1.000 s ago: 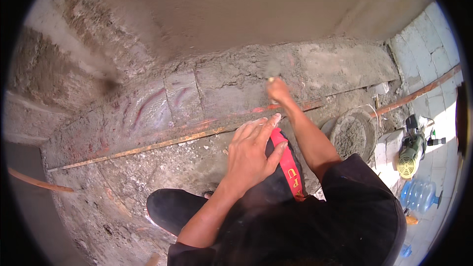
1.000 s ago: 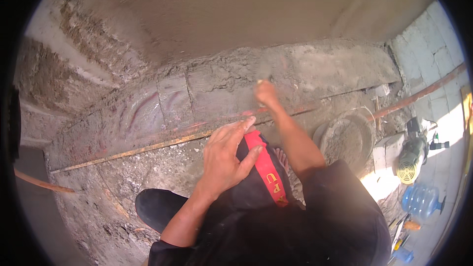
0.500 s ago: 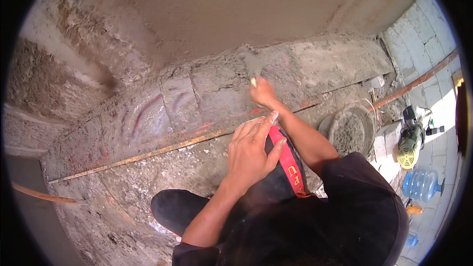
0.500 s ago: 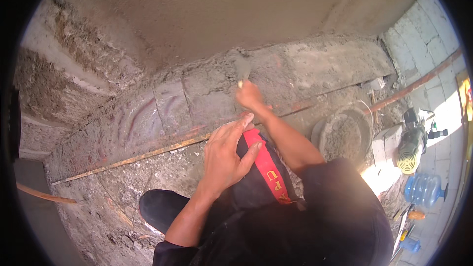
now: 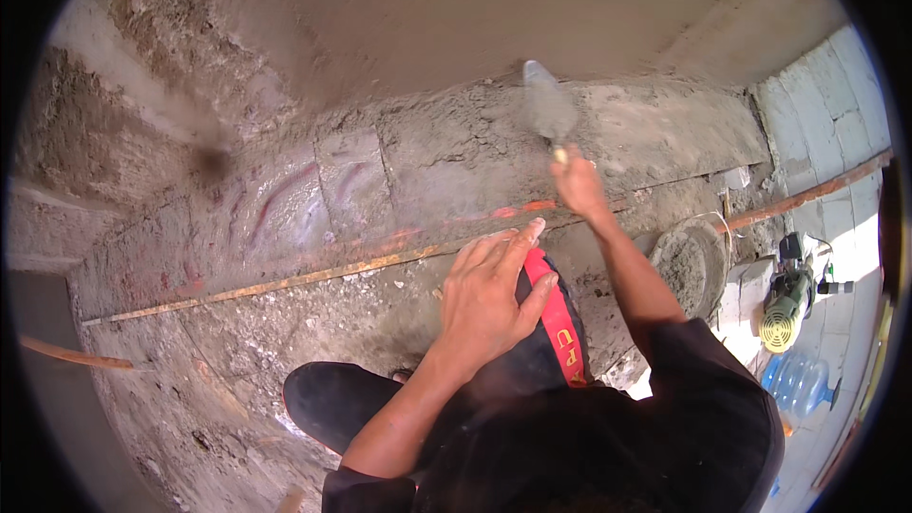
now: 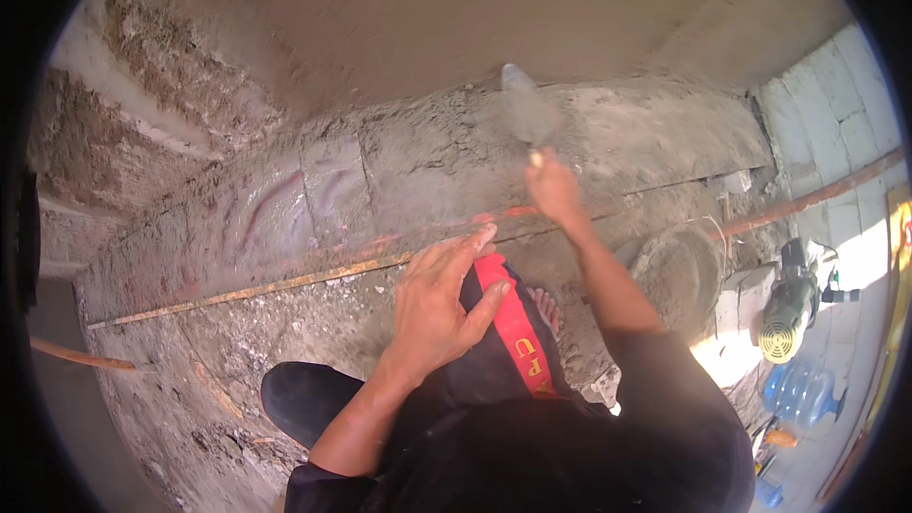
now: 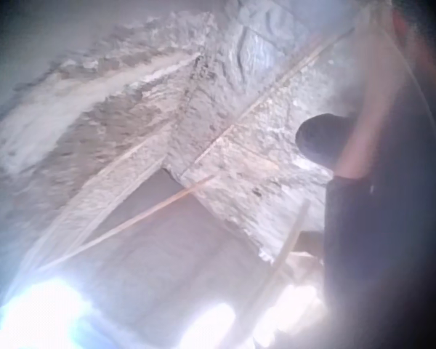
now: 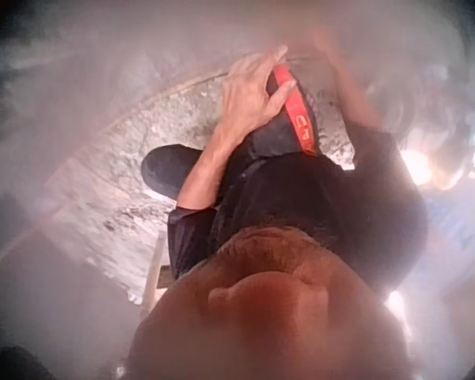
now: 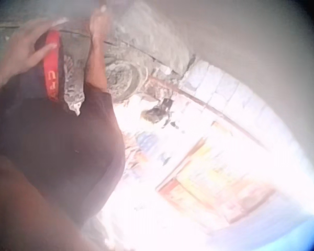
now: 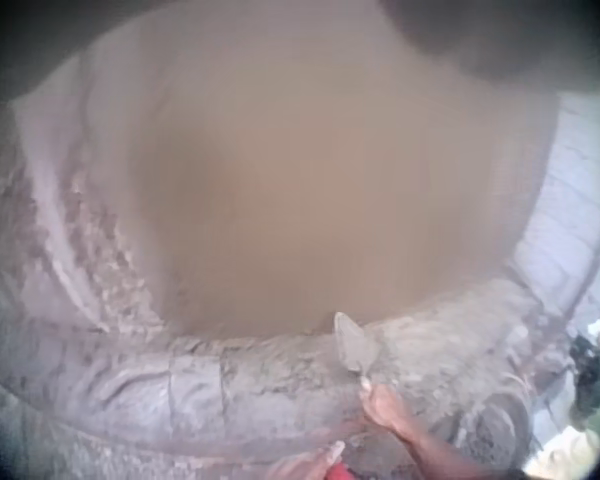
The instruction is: The person applies wet mortar to a low wall ledge using a trowel, then picks up a cardboard box and moves items around the work area.
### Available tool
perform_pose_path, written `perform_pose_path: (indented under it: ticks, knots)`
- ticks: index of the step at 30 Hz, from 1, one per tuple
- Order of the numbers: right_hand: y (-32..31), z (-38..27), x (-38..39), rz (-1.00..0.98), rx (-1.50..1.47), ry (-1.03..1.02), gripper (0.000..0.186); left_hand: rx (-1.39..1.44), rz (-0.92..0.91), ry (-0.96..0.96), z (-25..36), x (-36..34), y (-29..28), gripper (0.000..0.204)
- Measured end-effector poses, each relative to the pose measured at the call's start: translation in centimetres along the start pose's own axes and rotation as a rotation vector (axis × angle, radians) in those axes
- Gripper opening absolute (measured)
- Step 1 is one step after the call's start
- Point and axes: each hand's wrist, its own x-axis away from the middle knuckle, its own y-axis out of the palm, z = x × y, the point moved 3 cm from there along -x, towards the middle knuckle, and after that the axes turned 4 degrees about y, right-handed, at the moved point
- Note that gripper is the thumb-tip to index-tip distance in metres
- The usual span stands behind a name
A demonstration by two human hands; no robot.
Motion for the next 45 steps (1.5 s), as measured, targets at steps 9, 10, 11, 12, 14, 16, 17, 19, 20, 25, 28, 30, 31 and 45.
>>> perform_pose_path:
  ticks: [9, 10, 11, 12, 14, 16, 17, 19, 20, 25, 28, 30, 31, 45]
  knots:
    - [-3.6, 4.1, -3.2, -0.025, 0.383, 0.034, 0.046, 0.008, -0.035, -0.049, -0.4, -1.0, 0.4, 0.06]
    - [-4.2, 4.2, -4.1, 0.005, 0.425, 0.047, 0.046, -0.002, -0.035, -0.052, -0.6, -1.1, 0.7, 0.06]
    - [-4.6, 4.2, -4.7, 0.001, 0.424, 0.04, 0.046, -0.014, -0.031, -0.057, -0.8, -1.3, 0.9, 0.06]
    - [-4.9, 4.2, -5.2, -0.003, 0.422, 0.032, 0.046, -0.012, -0.03, -0.064, -0.9, -1.5, 0.9, 0.06]
    - [-4.6, 4.4, -6.5, -0.048, 0.468, 0.019, 0.046, -0.005, -0.038, -0.073, -0.9, -1.7, 1.0, 0.061]
    - [-3.9, 4.8, -7.8, -0.124, 0.564, 0.011, 0.046, -0.022, -0.031, -0.062, -0.7, -1.8, 0.9, 0.058]
    - [-3.8, 3.8, -7.5, -0.152, 0.534, -0.103, 0.045, -0.032, -0.024, -0.057, -0.6, -1.9, 0.7, 0.057]
    - [-4.7, 1.3, -6.6, -0.198, 0.471, -0.324, 0.044, -0.034, -0.014, -0.044, -0.6, -2.0, 0.9, 0.057]
    - [-5.0, 0.4, -6.2, -0.139, 0.416, -0.387, 0.044, -0.057, -0.006, -0.049, -0.4, -1.8, 0.5, 0.057]
    - [-7.9, 2.0, -5.8, -0.197, 0.492, -0.316, 0.049, -0.034, -0.046, -0.093, -0.9, -1.2, 0.6, 0.061]
    - [-6.1, 2.1, -5.4, -0.48, 0.605, -0.378, 0.057, -0.04, -0.029, -0.06, -0.4, -1.3, 0.4, 0.059]
    - [-3.3, 2.7, -4.6, -0.547, 0.619, -0.503, 0.062, -0.037, -0.032, -0.055, 0.0, -1.4, 0.5, 0.059]
    - [-1.7, 3.0, -4.4, -0.581, 0.625, -0.57, 0.065, -0.043, -0.04, -0.058, 0.3, -1.4, 0.5, 0.059]
    - [4.9, -3.9, -20.8, -0.3, 0.612, -0.559, 0.062, -0.117, -0.038, -0.133, 1.0, -1.5, 0.5, 0.06]
